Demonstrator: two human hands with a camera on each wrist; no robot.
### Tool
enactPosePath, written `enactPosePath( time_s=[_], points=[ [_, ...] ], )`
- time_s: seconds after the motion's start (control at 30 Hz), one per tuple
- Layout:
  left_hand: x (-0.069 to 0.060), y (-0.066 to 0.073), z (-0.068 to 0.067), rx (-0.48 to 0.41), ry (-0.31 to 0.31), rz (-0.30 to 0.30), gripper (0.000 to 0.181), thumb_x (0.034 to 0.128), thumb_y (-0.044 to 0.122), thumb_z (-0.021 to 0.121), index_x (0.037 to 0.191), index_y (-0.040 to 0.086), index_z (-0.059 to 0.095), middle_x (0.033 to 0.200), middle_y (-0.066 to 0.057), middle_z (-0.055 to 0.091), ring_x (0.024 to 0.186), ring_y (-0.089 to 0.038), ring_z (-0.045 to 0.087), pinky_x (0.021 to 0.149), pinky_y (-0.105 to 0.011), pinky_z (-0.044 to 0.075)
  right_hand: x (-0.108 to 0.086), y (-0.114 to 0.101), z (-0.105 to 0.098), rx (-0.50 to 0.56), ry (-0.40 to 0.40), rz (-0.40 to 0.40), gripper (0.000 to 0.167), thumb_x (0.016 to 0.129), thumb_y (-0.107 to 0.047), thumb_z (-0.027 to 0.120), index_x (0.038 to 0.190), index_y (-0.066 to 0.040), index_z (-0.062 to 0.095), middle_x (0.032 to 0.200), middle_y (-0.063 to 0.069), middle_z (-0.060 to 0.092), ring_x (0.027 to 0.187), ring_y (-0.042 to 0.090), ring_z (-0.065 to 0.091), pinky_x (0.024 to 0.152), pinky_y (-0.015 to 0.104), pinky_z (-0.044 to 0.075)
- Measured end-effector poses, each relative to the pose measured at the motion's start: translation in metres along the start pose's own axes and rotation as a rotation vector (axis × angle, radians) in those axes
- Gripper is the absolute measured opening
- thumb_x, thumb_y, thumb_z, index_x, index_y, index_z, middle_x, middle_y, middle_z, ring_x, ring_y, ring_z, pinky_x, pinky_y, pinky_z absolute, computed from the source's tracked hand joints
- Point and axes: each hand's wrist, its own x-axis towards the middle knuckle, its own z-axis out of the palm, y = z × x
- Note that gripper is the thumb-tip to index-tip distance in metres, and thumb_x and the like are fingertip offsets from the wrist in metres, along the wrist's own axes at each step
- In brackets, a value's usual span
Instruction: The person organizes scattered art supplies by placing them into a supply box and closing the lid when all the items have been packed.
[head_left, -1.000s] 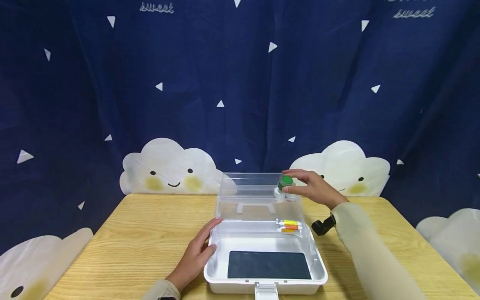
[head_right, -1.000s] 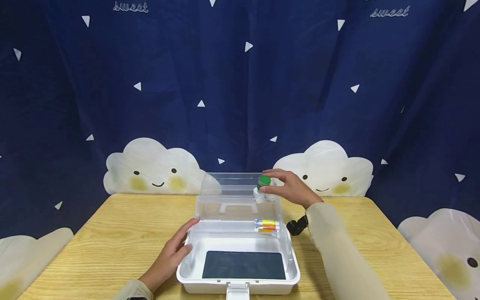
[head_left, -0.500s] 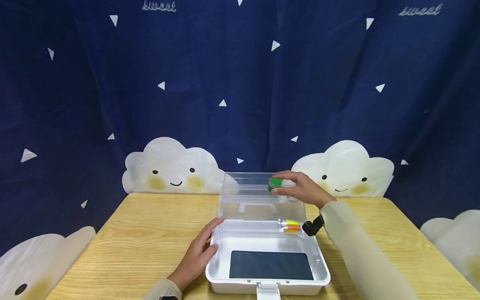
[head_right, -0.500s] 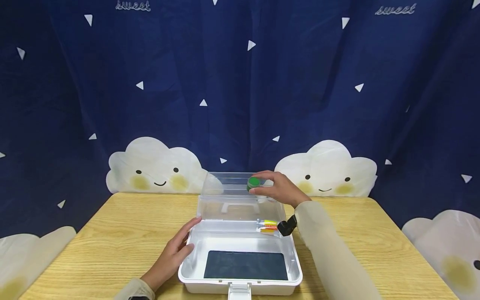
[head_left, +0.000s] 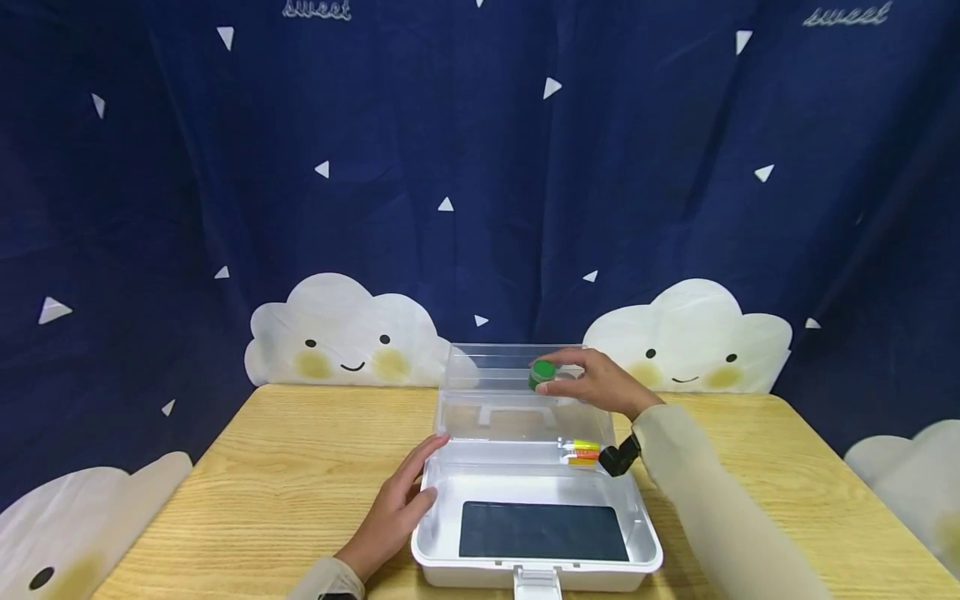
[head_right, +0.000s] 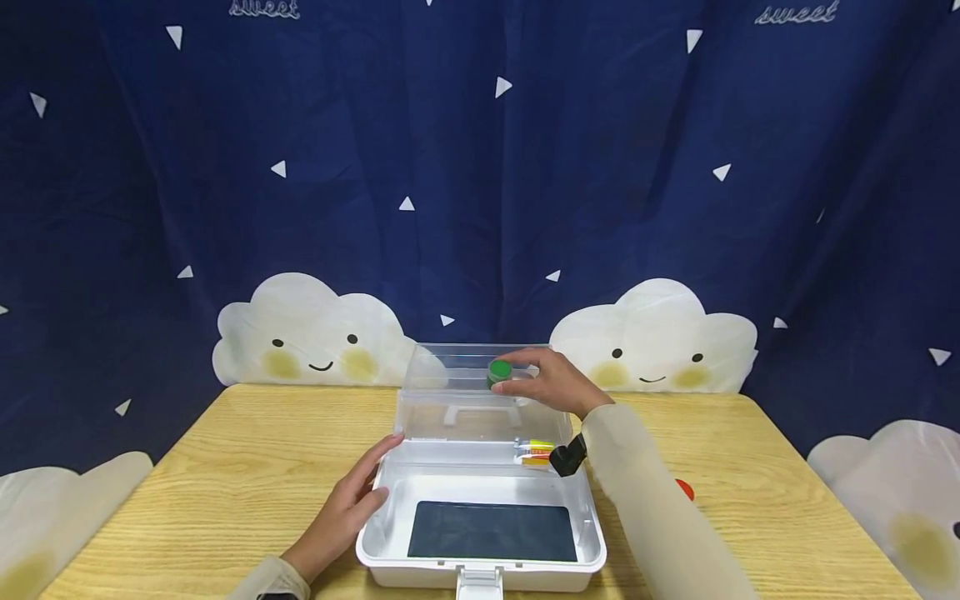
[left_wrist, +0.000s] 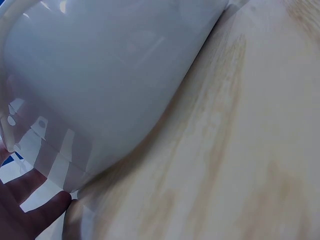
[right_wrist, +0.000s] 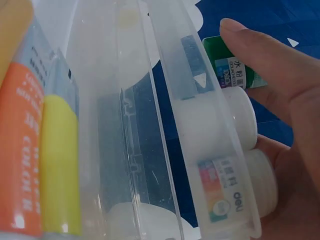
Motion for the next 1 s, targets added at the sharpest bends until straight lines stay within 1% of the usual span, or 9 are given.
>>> enactPosePath(
  time_s=[0.07, 0.17, 0.3, 0.4, 0.53, 0.67, 0.8, 0.93, 1.0],
  points=[
    [0.0, 0.0, -0.0001, -0.005, 0.004, -0.001, 0.068, 0.09, -0.008, 0.05, 0.149, 0.021, 0.036, 0.155, -0.005, 0.029, 0.138, -0.029, 0.034, 0.096, -0.034, 0.046, 0.0008, 0.0003, 0.0008, -0.014, 0.002, -0.008, 0.053, 0.079, -0.041, 0.076, 0.127, -0.021, 0.064, 0.122, -0.001, 0.064, 0.122, 0.024, 0.05, 0.1, 0.053, 0.041],
    [-0.0002, 0.0003, -0.0002, -0.014, 0.015, -0.012, 0.069, 0.0888, -0.009, 0.051, 0.148, 0.024, 0.038, 0.155, -0.003, 0.03, 0.138, -0.025, 0.033, 0.096, -0.031, 0.046, 0.0011, -0.0003, 0.0015, -0.027, -0.003, -0.002, 0.053, 0.079, -0.043, 0.076, 0.126, -0.022, 0.065, 0.123, -0.002, 0.063, 0.121, 0.023, 0.051, 0.099, 0.053, 0.042],
    [-0.0004, 0.0012, 0.0001, -0.002, 0.019, 0.0, 0.069, 0.0879, -0.009, 0.051, 0.148, 0.024, 0.038, 0.155, -0.003, 0.031, 0.138, -0.026, 0.033, 0.096, -0.031, 0.046, 0.0007, -0.0004, 0.0015, -0.054, -0.005, 0.003, 0.054, 0.077, -0.045, 0.077, 0.125, -0.024, 0.066, 0.126, -0.001, 0.062, 0.121, 0.024, 0.052, 0.098, 0.052, 0.044],
    [-0.0004, 0.0023, 0.0004, 0.0, 0.018, 0.013, 0.069, 0.0878, -0.009, 0.051, 0.148, 0.022, 0.038, 0.155, -0.005, 0.031, 0.138, -0.028, 0.033, 0.096, -0.032, 0.046, 0.0006, 0.0001, 0.0017, -0.076, -0.009, -0.004, 0.054, 0.077, -0.044, 0.078, 0.126, -0.023, 0.066, 0.126, 0.0, 0.062, 0.118, 0.024, 0.054, 0.097, 0.051, 0.045],
    [-0.0007, 0.0025, 0.0005, -0.005, 0.018, 0.0, 0.068, 0.0881, -0.009, 0.051, 0.148, 0.022, 0.038, 0.155, -0.005, 0.031, 0.138, -0.027, 0.033, 0.096, -0.032, 0.045, 0.0014, 0.0011, 0.0024, -0.119, -0.019, -0.015, 0.055, 0.076, -0.044, 0.078, 0.126, -0.023, 0.066, 0.125, 0.001, 0.063, 0.112, 0.021, 0.057, 0.094, 0.046, 0.048],
    [-0.0008, 0.0024, 0.0003, 0.001, 0.017, -0.019, 0.068, 0.0886, -0.008, 0.051, 0.147, 0.025, 0.038, 0.155, -0.003, 0.031, 0.139, -0.026, 0.032, 0.097, -0.031, 0.044, 0.0018, 0.0006, 0.0026, -0.144, -0.023, -0.009, 0.055, 0.075, -0.047, 0.078, 0.124, -0.025, 0.067, 0.124, 0.001, 0.063, 0.108, 0.019, 0.058, 0.092, 0.043, 0.049],
    [-0.0007, 0.0024, 0.0001, 0.009, 0.019, -0.028, 0.068, 0.0887, -0.008, 0.05, 0.147, 0.026, 0.039, 0.154, -0.002, 0.031, 0.139, -0.024, 0.033, 0.097, -0.03, 0.044, 0.0011, -0.001, 0.0025, -0.157, -0.031, -0.013, 0.053, 0.076, -0.045, 0.077, 0.123, -0.023, 0.068, 0.124, 0.003, 0.063, 0.109, 0.02, 0.059, 0.092, 0.044, 0.049],
    [-0.0008, 0.0031, -0.0004, 0.004, 0.015, -0.038, 0.067, 0.0894, -0.007, 0.05, 0.147, 0.026, 0.039, 0.155, -0.001, 0.031, 0.139, -0.023, 0.032, 0.098, -0.03, 0.043, 0.0006, -0.0021, 0.002, -0.174, -0.037, -0.028, 0.048, 0.078, -0.044, 0.077, 0.12, -0.021, 0.069, 0.125, 0.006, 0.063, 0.113, 0.024, 0.058, 0.093, 0.046, 0.048],
    [-0.0008, 0.0031, -0.0007, 0.003, 0.013, -0.038, 0.067, 0.0896, -0.007, 0.05, 0.147, 0.025, 0.039, 0.155, -0.001, 0.031, 0.139, -0.023, 0.032, 0.098, -0.03, 0.043, 0.0012, -0.0025, 0.0022, -0.178, -0.039, -0.019, 0.046, 0.078, -0.044, 0.077, 0.118, -0.022, 0.07, 0.126, 0.005, 0.062, 0.115, 0.024, 0.056, 0.094, 0.047, 0.047]
  ],
)
